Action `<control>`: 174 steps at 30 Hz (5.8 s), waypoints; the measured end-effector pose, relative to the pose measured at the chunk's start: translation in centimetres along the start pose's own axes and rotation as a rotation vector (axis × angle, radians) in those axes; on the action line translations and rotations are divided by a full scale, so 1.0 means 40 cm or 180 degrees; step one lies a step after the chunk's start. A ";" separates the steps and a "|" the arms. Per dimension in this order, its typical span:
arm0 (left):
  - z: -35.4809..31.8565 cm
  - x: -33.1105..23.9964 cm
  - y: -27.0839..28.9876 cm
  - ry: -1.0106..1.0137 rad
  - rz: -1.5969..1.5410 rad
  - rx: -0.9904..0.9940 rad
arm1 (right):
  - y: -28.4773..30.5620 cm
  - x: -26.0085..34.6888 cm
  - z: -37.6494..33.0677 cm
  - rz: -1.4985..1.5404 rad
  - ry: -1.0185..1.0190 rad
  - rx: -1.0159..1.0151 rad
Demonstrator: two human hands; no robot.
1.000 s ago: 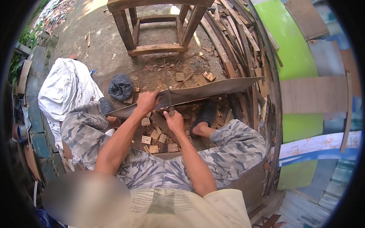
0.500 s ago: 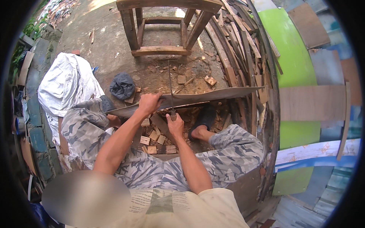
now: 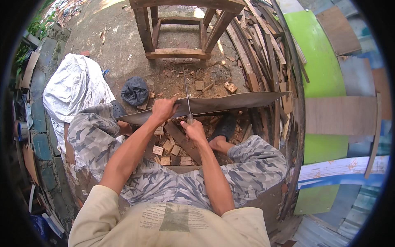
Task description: The person sits on the ground and uses a hand saw to cut a rectangular metal sheet placed between their legs. They repeatedly saw along a marked line, adjusting the sheet's position as needed.
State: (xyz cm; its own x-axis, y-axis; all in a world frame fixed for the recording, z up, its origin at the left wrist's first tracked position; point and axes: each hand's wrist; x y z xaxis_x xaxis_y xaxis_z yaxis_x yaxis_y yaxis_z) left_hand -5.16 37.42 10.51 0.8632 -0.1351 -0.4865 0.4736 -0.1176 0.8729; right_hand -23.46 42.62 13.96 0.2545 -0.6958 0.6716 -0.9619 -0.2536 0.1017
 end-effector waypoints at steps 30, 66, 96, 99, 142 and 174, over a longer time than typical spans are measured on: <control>0.026 0.010 0.028 -0.0155 0.0047 0.0103 | -0.135 -0.149 0.085 -0.0845 0.1346 -0.1879; 0.131 0.051 0.129 -0.0278 0.0260 -0.0058 | 0.159 0.042 -0.209 -0.0568 0.0995 -0.1401; -0.154 0.370 -0.269 0.1884 -0.1554 0.1720 | 0.061 -0.072 0.008 -0.2265 0.0208 -0.1148; -0.120 0.364 -0.233 0.1921 -0.1834 0.2525 | 0.040 -0.058 0.059 -0.2177 0.0838 -0.0976; 0.043 0.439 -0.011 0.1577 -0.1493 0.2381 | 0.020 0.219 0.310 -0.4377 0.0945 0.0124; 0.030 0.365 -0.352 0.1299 -0.0790 0.0475 | 0.040 -0.102 -0.038 -0.2197 -0.0064 -0.0754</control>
State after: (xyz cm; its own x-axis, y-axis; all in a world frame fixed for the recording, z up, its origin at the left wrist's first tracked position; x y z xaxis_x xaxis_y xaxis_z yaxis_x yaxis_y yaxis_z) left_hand 0.55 35.92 -8.94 0.7399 0.3074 -0.5984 0.6688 -0.2408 0.7033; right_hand -26.17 46.08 12.52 0.8103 -0.4428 0.3838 -0.5770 -0.4885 0.6546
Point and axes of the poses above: each hand's wrist, its own z-axis towards the middle knuckle, its own y-axis out of the back of the hand, x = y × z, and after that the axes turned 3 degrees about -z, right-handed
